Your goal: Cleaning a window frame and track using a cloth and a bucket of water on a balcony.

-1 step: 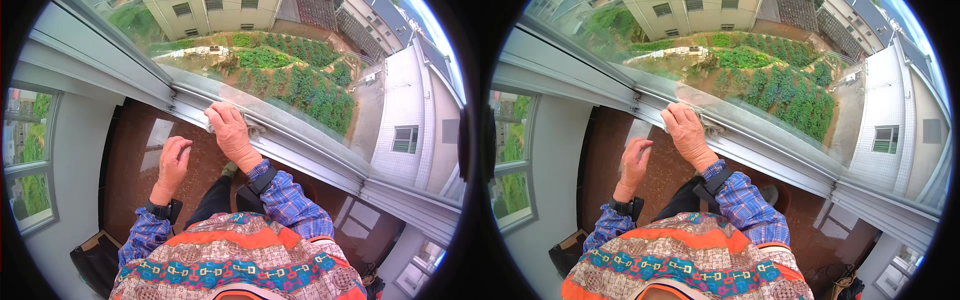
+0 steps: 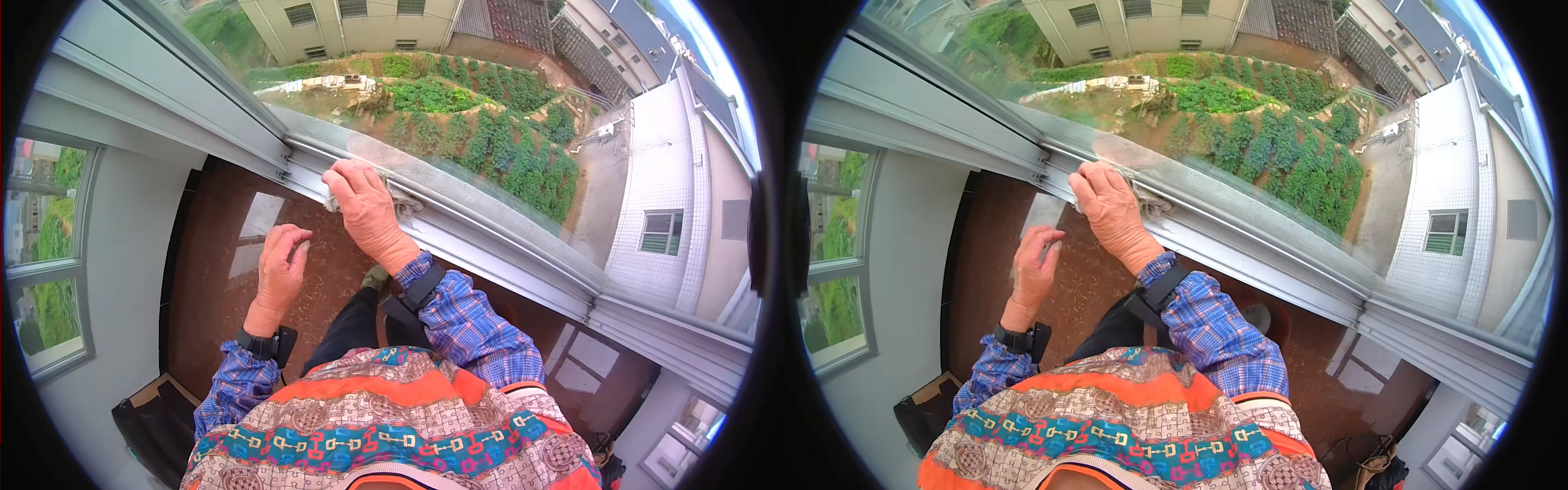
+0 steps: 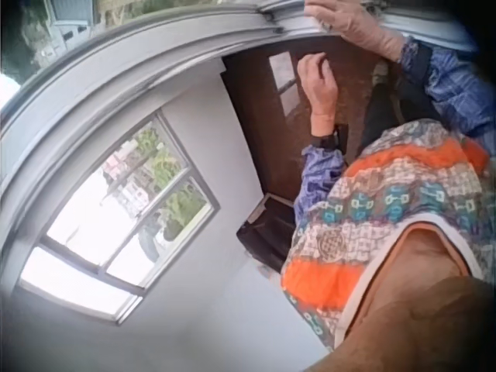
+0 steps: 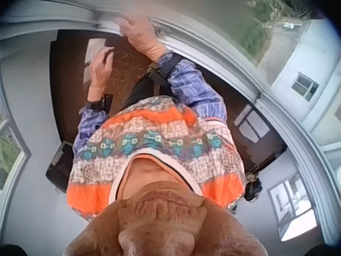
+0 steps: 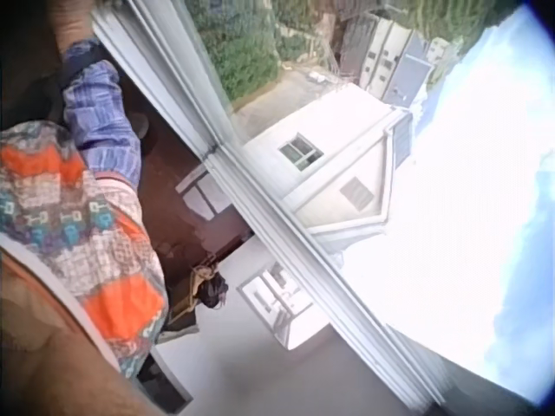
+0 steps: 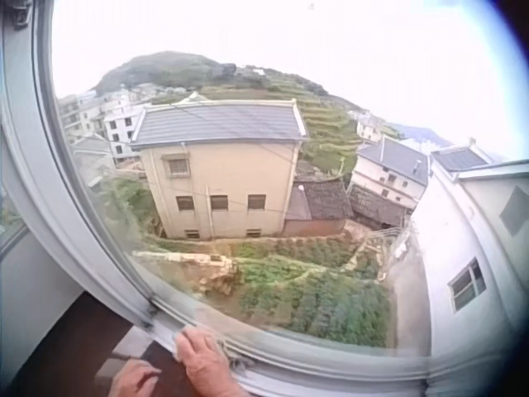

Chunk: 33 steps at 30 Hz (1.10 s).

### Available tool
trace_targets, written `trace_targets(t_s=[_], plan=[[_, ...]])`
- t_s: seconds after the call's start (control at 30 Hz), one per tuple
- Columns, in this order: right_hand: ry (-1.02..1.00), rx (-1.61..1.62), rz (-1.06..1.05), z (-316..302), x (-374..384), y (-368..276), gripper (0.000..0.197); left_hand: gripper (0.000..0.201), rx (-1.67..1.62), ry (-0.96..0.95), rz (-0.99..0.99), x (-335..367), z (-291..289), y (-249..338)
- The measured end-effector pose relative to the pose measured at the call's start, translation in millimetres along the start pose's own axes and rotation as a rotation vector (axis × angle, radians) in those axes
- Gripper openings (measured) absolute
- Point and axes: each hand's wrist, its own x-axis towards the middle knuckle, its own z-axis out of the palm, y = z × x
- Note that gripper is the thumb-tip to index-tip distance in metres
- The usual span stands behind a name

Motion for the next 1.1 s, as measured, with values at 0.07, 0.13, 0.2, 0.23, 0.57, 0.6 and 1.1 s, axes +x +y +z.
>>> trace_targets(t_s=[0.07, 0.13, 0.2, 0.23, 0.57, 0.6, 1.1], plan=[[-0.047, 0.052, -0.031, 29, 28, -4, 0.037, 0.018, 0.006, 0.033, -0.033, -5, -8, -7], [-0.088, 0.089, -0.05, 48, 31, -6, 0.036, 0.018, 0.036, 0.076, -0.042, -5, -14, -12], [-0.118, -0.188, -0.15, 64, 17, 3, 0.027, 0.018, 0.025, 0.084, -0.033, 3, -17, -9], [-0.127, -0.183, -0.152, 63, 15, 2, 0.027, 0.018, 0.024, 0.105, -0.041, 4, -18, -14], [-0.316, -0.457, 0.23, -136, -109, 13, 0.028, 0.017, -0.122, 0.042, 0.168, 57, 32, 10], [-0.321, -0.501, 0.265, -157, -124, 13, 0.026, 0.017, -0.117, 0.025, 0.183, 59, 38, 14], [-0.248, -0.371, 0.144, -54, -54, 4, 0.029, 0.017, -0.058, -0.012, 0.2, 45, 44, 13]])
